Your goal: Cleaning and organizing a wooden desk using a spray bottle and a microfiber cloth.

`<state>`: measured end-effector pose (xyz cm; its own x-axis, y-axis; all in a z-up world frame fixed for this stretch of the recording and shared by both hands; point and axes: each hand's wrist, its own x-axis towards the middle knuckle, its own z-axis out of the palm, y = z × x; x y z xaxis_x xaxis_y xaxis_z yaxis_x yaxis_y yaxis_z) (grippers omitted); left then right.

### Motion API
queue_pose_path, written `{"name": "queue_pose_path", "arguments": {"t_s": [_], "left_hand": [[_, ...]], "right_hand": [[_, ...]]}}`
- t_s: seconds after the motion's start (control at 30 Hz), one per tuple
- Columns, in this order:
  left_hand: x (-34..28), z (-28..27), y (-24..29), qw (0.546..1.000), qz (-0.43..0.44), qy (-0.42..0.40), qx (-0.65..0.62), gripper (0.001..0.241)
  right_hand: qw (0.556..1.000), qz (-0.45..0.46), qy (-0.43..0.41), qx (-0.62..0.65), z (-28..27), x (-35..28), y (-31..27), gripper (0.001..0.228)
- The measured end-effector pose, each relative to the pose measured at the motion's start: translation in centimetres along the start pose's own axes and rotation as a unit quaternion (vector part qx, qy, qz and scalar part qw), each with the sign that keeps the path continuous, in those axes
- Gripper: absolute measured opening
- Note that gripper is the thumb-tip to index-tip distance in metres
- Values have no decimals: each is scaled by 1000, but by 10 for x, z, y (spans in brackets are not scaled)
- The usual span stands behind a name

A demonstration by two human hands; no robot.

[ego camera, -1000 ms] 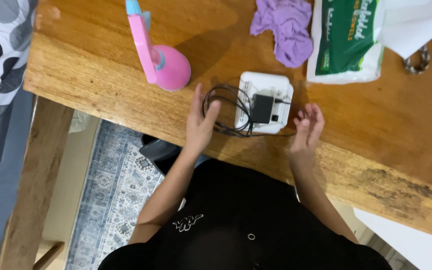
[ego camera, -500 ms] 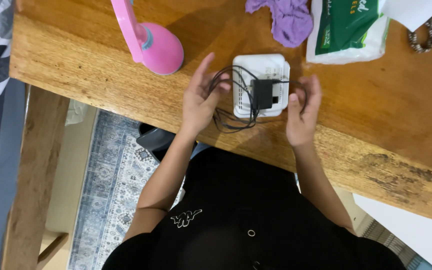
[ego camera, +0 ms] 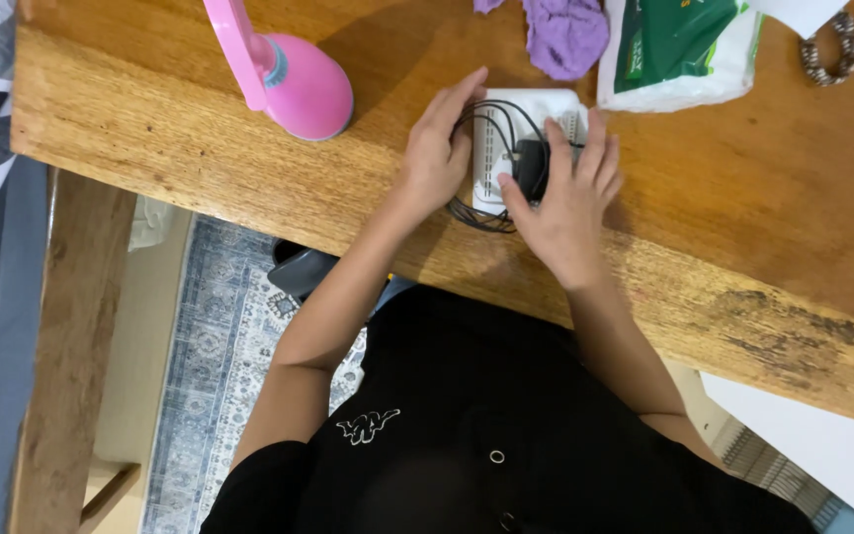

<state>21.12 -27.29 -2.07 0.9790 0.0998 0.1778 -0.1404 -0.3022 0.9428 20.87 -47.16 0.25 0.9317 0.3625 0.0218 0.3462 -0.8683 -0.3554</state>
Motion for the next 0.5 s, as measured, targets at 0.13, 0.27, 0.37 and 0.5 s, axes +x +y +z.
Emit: {"name": "queue_pose_path", "arguments": {"t_s": [0.13, 0.27, 0.37, 0.5], "left_hand": [[4, 10, -24, 997, -15, -23, -65, 72], [-3, 15, -42, 986, -106, -25, -123, 62], [-9, -2, -5, 970, -216, -28, -110, 64], [-29, -3, -27, 940, -286, -45, -182, 74]], "right_hand": [[991, -2, 66, 117, 0, 1, -3, 74], [993, 27, 50, 104, -5, 9, 0, 75], [995, 72, -10, 68, -20, 21, -7, 79], [985, 132, -78, 82, -12, 37, 1, 81]]}}
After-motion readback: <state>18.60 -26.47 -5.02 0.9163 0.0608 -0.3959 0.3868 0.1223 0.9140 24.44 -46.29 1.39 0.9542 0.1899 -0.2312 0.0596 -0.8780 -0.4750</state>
